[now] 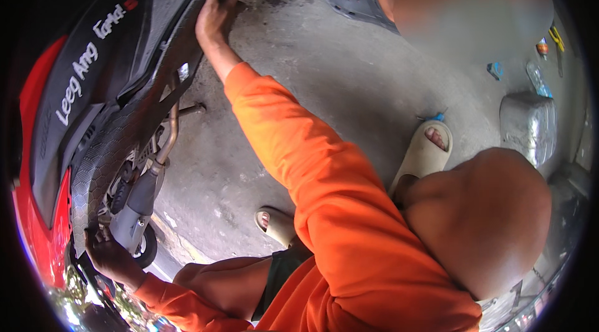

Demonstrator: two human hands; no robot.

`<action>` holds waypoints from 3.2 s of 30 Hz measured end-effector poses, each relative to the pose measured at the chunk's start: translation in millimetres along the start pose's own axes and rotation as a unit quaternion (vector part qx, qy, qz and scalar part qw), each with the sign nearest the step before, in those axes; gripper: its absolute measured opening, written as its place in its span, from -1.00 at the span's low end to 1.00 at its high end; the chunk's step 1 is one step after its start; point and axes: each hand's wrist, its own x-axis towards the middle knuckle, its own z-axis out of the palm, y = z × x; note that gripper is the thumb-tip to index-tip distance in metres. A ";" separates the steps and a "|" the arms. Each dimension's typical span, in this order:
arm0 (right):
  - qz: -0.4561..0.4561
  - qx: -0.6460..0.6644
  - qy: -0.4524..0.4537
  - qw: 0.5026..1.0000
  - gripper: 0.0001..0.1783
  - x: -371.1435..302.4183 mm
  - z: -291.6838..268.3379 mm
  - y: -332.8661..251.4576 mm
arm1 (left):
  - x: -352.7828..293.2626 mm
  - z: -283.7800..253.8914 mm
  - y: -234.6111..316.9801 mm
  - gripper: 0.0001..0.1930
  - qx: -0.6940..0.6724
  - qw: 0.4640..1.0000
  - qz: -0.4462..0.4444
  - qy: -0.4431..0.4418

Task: The person aligns and secures the rear side panel of a red motorcycle, repeatedly pressing and adjusting the panel edges. They use a metal tool to pry and fit the panel near the rear wheel and under the seat, then reposition and press the panel into place.

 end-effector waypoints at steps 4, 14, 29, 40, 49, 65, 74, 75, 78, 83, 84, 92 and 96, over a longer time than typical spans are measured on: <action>0.015 0.034 0.010 0.999 0.11 4.1 2.9 5.8 | -6.5 1.6 13.3 -0.63 -0.120 0.990 -0.070 0.037; -0.019 0.053 0.011 0.998 0.02 -3.7 7.8 -1.7 | -7.8 7.6 7.8 -0.62 -0.255 0.960 -0.095 0.065; 0.067 0.034 0.057 0.996 -0.08 -4.5 22.8 -15.4 | 21.5 34.2 16.6 -0.67 -0.333 0.919 -0.158 0.140; -0.025 -0.051 0.014 0.998 -0.11 3.6 10.0 -12.3 | 15.9 36.7 13.9 -0.59 -0.179 0.974 -0.115 0.073; -0.139 -0.044 -0.022 0.989 -0.08 38.6 0.9 -13.6 | 25.1 55.3 8.6 -0.48 -0.303 0.938 -0.113 0.125; 0.151 0.142 -0.120 0.971 0.21 120.0 -17.9 -21.3 | 22.3 41.0 28.8 -0.59 0.193 0.977 -0.083 0.038; 0.092 0.187 -0.032 0.978 0.16 112.4 -10.5 -20.0 | 24.1 40.7 37.5 -0.64 0.362 0.931 0.020 0.047; 0.117 0.197 -0.040 0.973 0.20 112.8 -13.1 -23.2 | 24.3 40.6 36.0 -0.64 0.369 0.927 0.043 0.054; 0.160 0.203 -0.056 0.964 0.30 112.2 -20.7 -28.5 | 27.4 41.5 32.4 -0.63 0.329 0.941 0.051 0.062; 0.141 0.135 -0.044 0.980 0.36 117.7 -23.4 -21.7 | 30.3 44.1 46.8 -0.64 0.337 0.940 0.004 0.049; 0.143 0.130 -0.048 0.980 0.37 119.1 -23.2 -19.2 | 28.1 44.1 51.0 -0.64 0.386 0.920 -0.042 0.054; 0.326 0.252 -0.124 0.903 0.29 161.6 -47.9 -18.2 | 39.6 37.1 19.9 -0.57 0.295 0.954 -0.024 0.036; 0.278 0.195 -0.096 0.936 0.12 207.7 -30.8 -22.3 | 44.6 35.0 5.4 -0.52 0.335 0.940 0.014 0.065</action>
